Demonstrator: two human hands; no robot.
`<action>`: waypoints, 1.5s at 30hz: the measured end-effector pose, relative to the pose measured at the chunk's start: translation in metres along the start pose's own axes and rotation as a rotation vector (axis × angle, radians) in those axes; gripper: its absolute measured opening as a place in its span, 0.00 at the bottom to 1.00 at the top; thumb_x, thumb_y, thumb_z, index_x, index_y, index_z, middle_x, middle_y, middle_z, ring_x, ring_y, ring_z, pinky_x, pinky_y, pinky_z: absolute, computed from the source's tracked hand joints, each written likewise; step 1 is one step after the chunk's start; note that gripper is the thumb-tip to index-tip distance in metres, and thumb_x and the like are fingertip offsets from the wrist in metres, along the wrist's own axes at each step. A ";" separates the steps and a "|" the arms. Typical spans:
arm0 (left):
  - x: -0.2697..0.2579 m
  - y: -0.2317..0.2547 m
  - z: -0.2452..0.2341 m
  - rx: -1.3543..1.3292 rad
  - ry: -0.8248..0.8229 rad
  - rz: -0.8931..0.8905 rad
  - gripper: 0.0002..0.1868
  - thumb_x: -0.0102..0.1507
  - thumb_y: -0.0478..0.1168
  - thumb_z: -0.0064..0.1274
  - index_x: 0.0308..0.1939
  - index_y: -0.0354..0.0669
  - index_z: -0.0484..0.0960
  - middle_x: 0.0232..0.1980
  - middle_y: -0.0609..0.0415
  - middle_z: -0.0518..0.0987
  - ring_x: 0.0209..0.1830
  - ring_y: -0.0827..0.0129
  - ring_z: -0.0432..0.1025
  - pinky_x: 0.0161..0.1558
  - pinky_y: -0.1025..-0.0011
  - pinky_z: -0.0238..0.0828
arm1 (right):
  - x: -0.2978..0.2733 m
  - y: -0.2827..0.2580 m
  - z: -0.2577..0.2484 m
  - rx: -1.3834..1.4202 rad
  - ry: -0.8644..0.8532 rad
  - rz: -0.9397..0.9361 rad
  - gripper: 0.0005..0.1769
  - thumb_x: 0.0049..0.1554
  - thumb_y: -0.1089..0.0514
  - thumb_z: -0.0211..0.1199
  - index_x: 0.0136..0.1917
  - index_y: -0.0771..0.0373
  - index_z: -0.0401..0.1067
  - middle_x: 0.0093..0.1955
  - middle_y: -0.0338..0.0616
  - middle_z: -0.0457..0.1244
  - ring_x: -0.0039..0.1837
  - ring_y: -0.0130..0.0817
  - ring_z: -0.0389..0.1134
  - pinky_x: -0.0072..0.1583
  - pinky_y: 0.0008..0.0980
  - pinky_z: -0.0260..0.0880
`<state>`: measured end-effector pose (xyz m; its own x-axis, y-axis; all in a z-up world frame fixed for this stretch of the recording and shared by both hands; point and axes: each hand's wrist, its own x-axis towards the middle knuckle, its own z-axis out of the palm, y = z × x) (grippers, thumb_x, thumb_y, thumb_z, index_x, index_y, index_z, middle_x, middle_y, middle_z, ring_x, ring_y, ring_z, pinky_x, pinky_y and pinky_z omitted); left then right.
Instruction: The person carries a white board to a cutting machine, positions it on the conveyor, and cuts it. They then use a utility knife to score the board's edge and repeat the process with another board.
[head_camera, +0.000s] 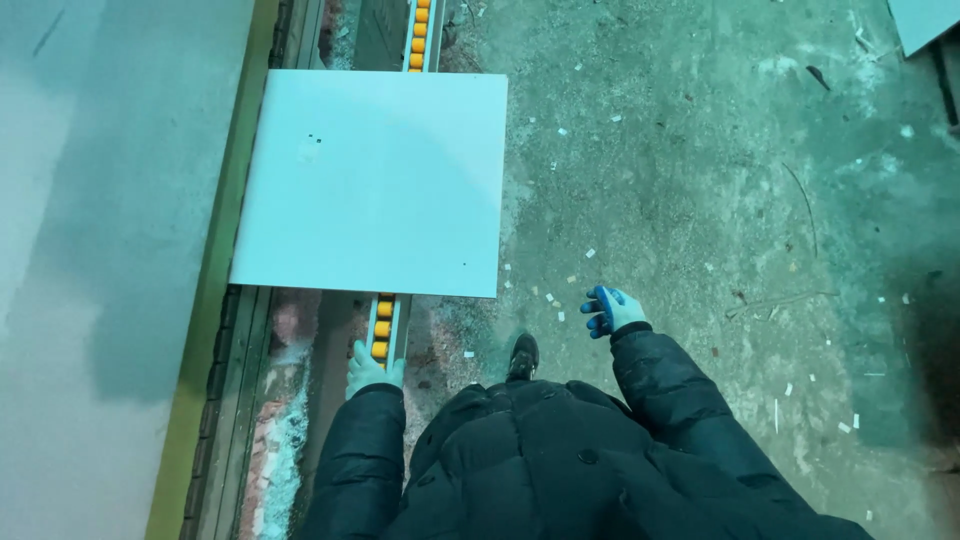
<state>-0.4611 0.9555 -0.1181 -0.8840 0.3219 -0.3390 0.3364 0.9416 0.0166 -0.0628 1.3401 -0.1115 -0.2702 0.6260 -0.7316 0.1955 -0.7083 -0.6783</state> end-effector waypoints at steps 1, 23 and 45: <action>0.005 0.010 -0.004 -0.019 0.006 -0.008 0.68 0.64 0.79 0.63 0.97 0.59 0.47 0.81 0.49 0.73 0.77 0.48 0.77 0.66 0.39 0.82 | 0.008 -0.015 -0.004 -0.003 0.009 -0.016 0.23 0.75 0.43 0.67 0.68 0.64 0.82 0.56 0.64 0.76 0.39 0.58 0.79 0.36 0.60 0.86; 0.168 0.187 -0.052 -0.040 0.116 0.010 0.61 0.61 0.83 0.63 0.89 0.58 0.63 0.69 0.54 0.76 0.68 0.54 0.82 0.65 0.55 0.85 | 0.166 -0.149 0.015 -0.039 0.078 0.110 0.25 0.73 0.42 0.66 0.68 0.65 0.81 0.54 0.63 0.76 0.38 0.56 0.78 0.34 0.58 0.85; 0.389 0.374 -0.118 -0.255 -0.136 0.206 0.66 0.58 0.76 0.71 0.91 0.53 0.58 0.76 0.45 0.76 0.74 0.44 0.81 0.72 0.45 0.83 | 0.366 -0.395 0.174 -0.113 -0.049 -0.004 0.23 0.74 0.42 0.68 0.68 0.63 0.82 0.55 0.64 0.77 0.40 0.57 0.79 0.36 0.56 0.85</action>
<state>-0.7171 1.4446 -0.1324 -0.7489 0.5079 -0.4257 0.3966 0.8581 0.3262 -0.4033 1.7925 -0.0992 -0.3166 0.6098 -0.7266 0.2985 -0.6630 -0.6865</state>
